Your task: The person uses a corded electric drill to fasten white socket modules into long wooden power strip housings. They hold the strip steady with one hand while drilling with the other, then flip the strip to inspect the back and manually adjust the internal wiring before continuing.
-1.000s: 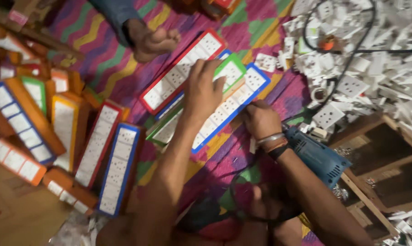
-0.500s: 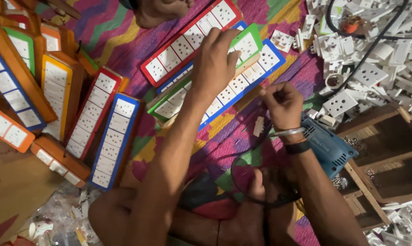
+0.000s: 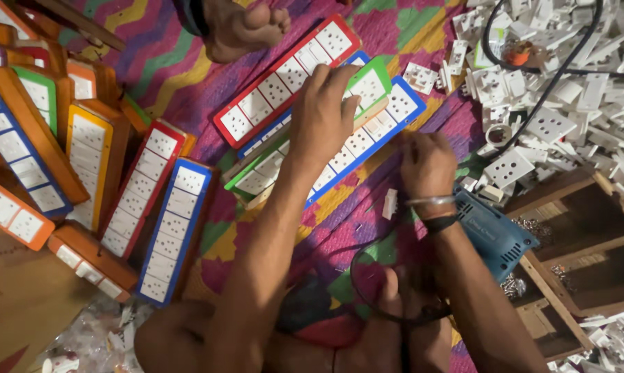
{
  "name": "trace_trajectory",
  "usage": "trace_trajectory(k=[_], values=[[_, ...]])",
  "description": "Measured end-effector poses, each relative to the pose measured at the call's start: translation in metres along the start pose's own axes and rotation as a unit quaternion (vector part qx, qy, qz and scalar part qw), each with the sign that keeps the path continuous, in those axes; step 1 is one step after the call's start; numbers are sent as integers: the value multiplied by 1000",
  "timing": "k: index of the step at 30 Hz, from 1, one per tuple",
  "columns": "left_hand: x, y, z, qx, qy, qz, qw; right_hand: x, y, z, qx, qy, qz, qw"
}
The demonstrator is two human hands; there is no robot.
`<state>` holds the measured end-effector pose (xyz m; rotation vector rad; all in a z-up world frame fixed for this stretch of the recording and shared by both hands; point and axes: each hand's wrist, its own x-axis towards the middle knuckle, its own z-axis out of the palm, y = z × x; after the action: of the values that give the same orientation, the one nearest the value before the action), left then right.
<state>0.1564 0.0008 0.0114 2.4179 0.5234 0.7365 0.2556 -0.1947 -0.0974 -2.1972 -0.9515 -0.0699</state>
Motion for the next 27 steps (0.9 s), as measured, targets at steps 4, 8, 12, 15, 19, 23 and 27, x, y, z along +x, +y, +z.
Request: trace_trajectory(k=[4,8,12,15,19,23,27], values=[[-2,0,-1,4,1,-3,1000,30,27,8,-53,-24,21,998],[0,1,0,-6,-2,-12,1000,37,43,21,-90,-22,68,993],[0,0,-1,2,-4,-14,1000,39,44,24,-86,-9,85,993],[0,3,-3,-5,-5,-17,1000,50,32,10,-63,-20,138,988],[6,6,-7,-25,8,-10,1000,50,-4,-17,83,9,135,987],[-2,9,-8,-23,11,-23,999,51,-46,-17,276,-26,169,946],[3,16,-8,-24,11,-19,999,83,-68,-17,165,2,-18,986]])
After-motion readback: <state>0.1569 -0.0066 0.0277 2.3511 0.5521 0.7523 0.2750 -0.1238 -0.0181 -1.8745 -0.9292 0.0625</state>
